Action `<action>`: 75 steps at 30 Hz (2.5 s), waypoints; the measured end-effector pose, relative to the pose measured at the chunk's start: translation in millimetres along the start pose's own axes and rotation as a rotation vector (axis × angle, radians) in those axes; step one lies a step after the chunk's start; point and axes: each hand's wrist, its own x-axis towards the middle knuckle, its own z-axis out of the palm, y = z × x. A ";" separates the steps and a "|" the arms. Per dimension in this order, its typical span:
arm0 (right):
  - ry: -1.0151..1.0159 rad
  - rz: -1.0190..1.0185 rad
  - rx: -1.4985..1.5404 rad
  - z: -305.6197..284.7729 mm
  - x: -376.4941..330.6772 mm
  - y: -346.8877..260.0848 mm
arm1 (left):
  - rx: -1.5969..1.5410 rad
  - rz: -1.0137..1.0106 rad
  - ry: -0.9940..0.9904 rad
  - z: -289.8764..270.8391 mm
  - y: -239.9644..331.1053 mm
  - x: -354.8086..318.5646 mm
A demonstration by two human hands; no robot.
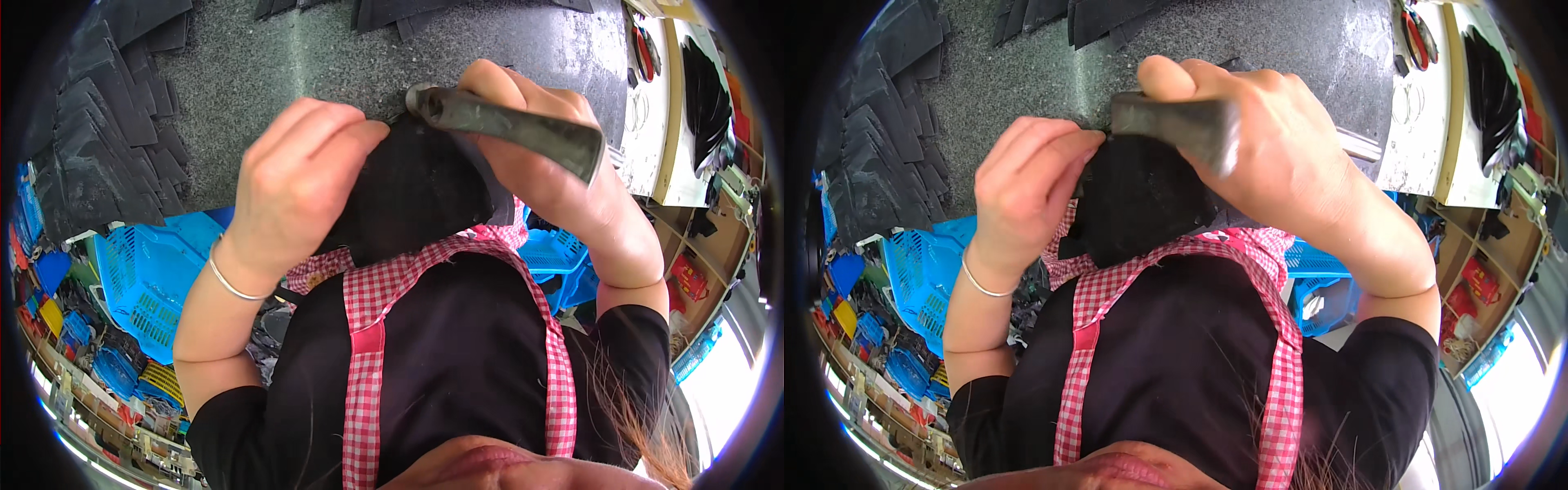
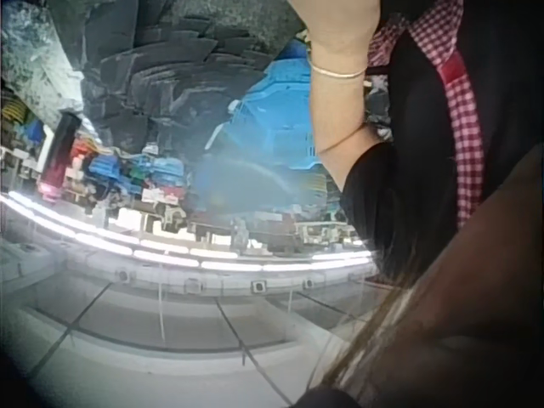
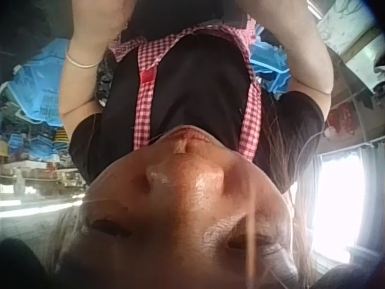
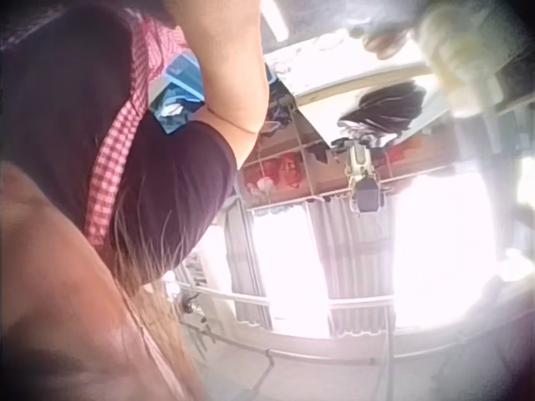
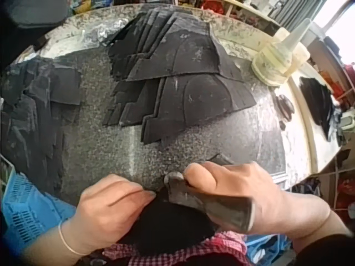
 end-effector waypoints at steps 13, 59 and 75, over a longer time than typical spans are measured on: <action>-0.080 -0.039 -0.097 16.4 10.2 -6.5 | 0.046 -0.056 0.048 -8.6 0.2 -20.3; 0.276 0.380 0.018 -51.3 20.6 134.4 | 0.068 0.020 0.265 -19.2 -28.7 257.4; 0.137 0.298 -0.009 -30.3 -72.9 54.2 | 0.083 0.047 -0.243 35.4 51.9 84.6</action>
